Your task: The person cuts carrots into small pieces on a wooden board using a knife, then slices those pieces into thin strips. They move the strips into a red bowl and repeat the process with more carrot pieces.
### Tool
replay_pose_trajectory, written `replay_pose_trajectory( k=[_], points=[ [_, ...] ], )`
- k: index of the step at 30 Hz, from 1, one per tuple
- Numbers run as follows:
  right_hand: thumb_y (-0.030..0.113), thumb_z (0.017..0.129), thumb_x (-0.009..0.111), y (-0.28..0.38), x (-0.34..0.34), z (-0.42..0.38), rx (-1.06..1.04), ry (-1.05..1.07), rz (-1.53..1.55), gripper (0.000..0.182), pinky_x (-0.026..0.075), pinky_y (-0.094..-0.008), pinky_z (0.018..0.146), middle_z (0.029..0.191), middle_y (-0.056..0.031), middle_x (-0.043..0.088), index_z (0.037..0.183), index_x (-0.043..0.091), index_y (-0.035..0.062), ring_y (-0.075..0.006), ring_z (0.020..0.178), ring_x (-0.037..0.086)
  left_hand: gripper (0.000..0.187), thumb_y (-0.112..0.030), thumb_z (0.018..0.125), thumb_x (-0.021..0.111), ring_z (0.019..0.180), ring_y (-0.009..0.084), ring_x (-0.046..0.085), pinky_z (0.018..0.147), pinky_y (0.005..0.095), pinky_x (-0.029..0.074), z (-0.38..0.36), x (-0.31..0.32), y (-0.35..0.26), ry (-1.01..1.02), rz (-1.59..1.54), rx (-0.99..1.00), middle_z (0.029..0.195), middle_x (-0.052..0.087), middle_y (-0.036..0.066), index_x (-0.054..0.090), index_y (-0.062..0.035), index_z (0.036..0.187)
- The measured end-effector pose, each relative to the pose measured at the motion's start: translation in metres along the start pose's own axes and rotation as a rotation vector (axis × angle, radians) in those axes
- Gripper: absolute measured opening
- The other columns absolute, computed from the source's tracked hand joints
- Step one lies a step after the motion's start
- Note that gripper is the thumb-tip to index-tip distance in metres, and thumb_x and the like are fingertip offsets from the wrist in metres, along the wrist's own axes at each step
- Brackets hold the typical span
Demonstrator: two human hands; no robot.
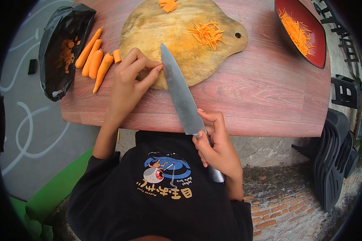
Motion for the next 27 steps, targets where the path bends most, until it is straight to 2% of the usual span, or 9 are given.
replay_pose_trajectory(
  k=[27],
  points=[
    [-0.001, 0.103, 0.045, -0.016, 0.001, -0.005, -0.017, 0.013, -0.014, 0.047, 0.041, -0.0218, 0.039, 0.083, -0.0059, 0.057, 0.146, 0.029, 0.0064, -0.0043, 0.046, 0.048, 0.008, 0.000, 0.086, 0.072, 0.076, 0.0238, 0.063, 0.069, 0.0344, 0.052, 0.001, 0.002, -0.002, -0.003, 0.009, 0.020, 0.086, 0.055, 0.011, 0.066, 0.0038, 0.089]
  ],
)
Point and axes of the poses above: each hand's wrist, its own z-axis towards the middle knuckle, its own x-axis out of the palm, y = z × x, the point moved 8 cm from there along z, towards the middle knuckle
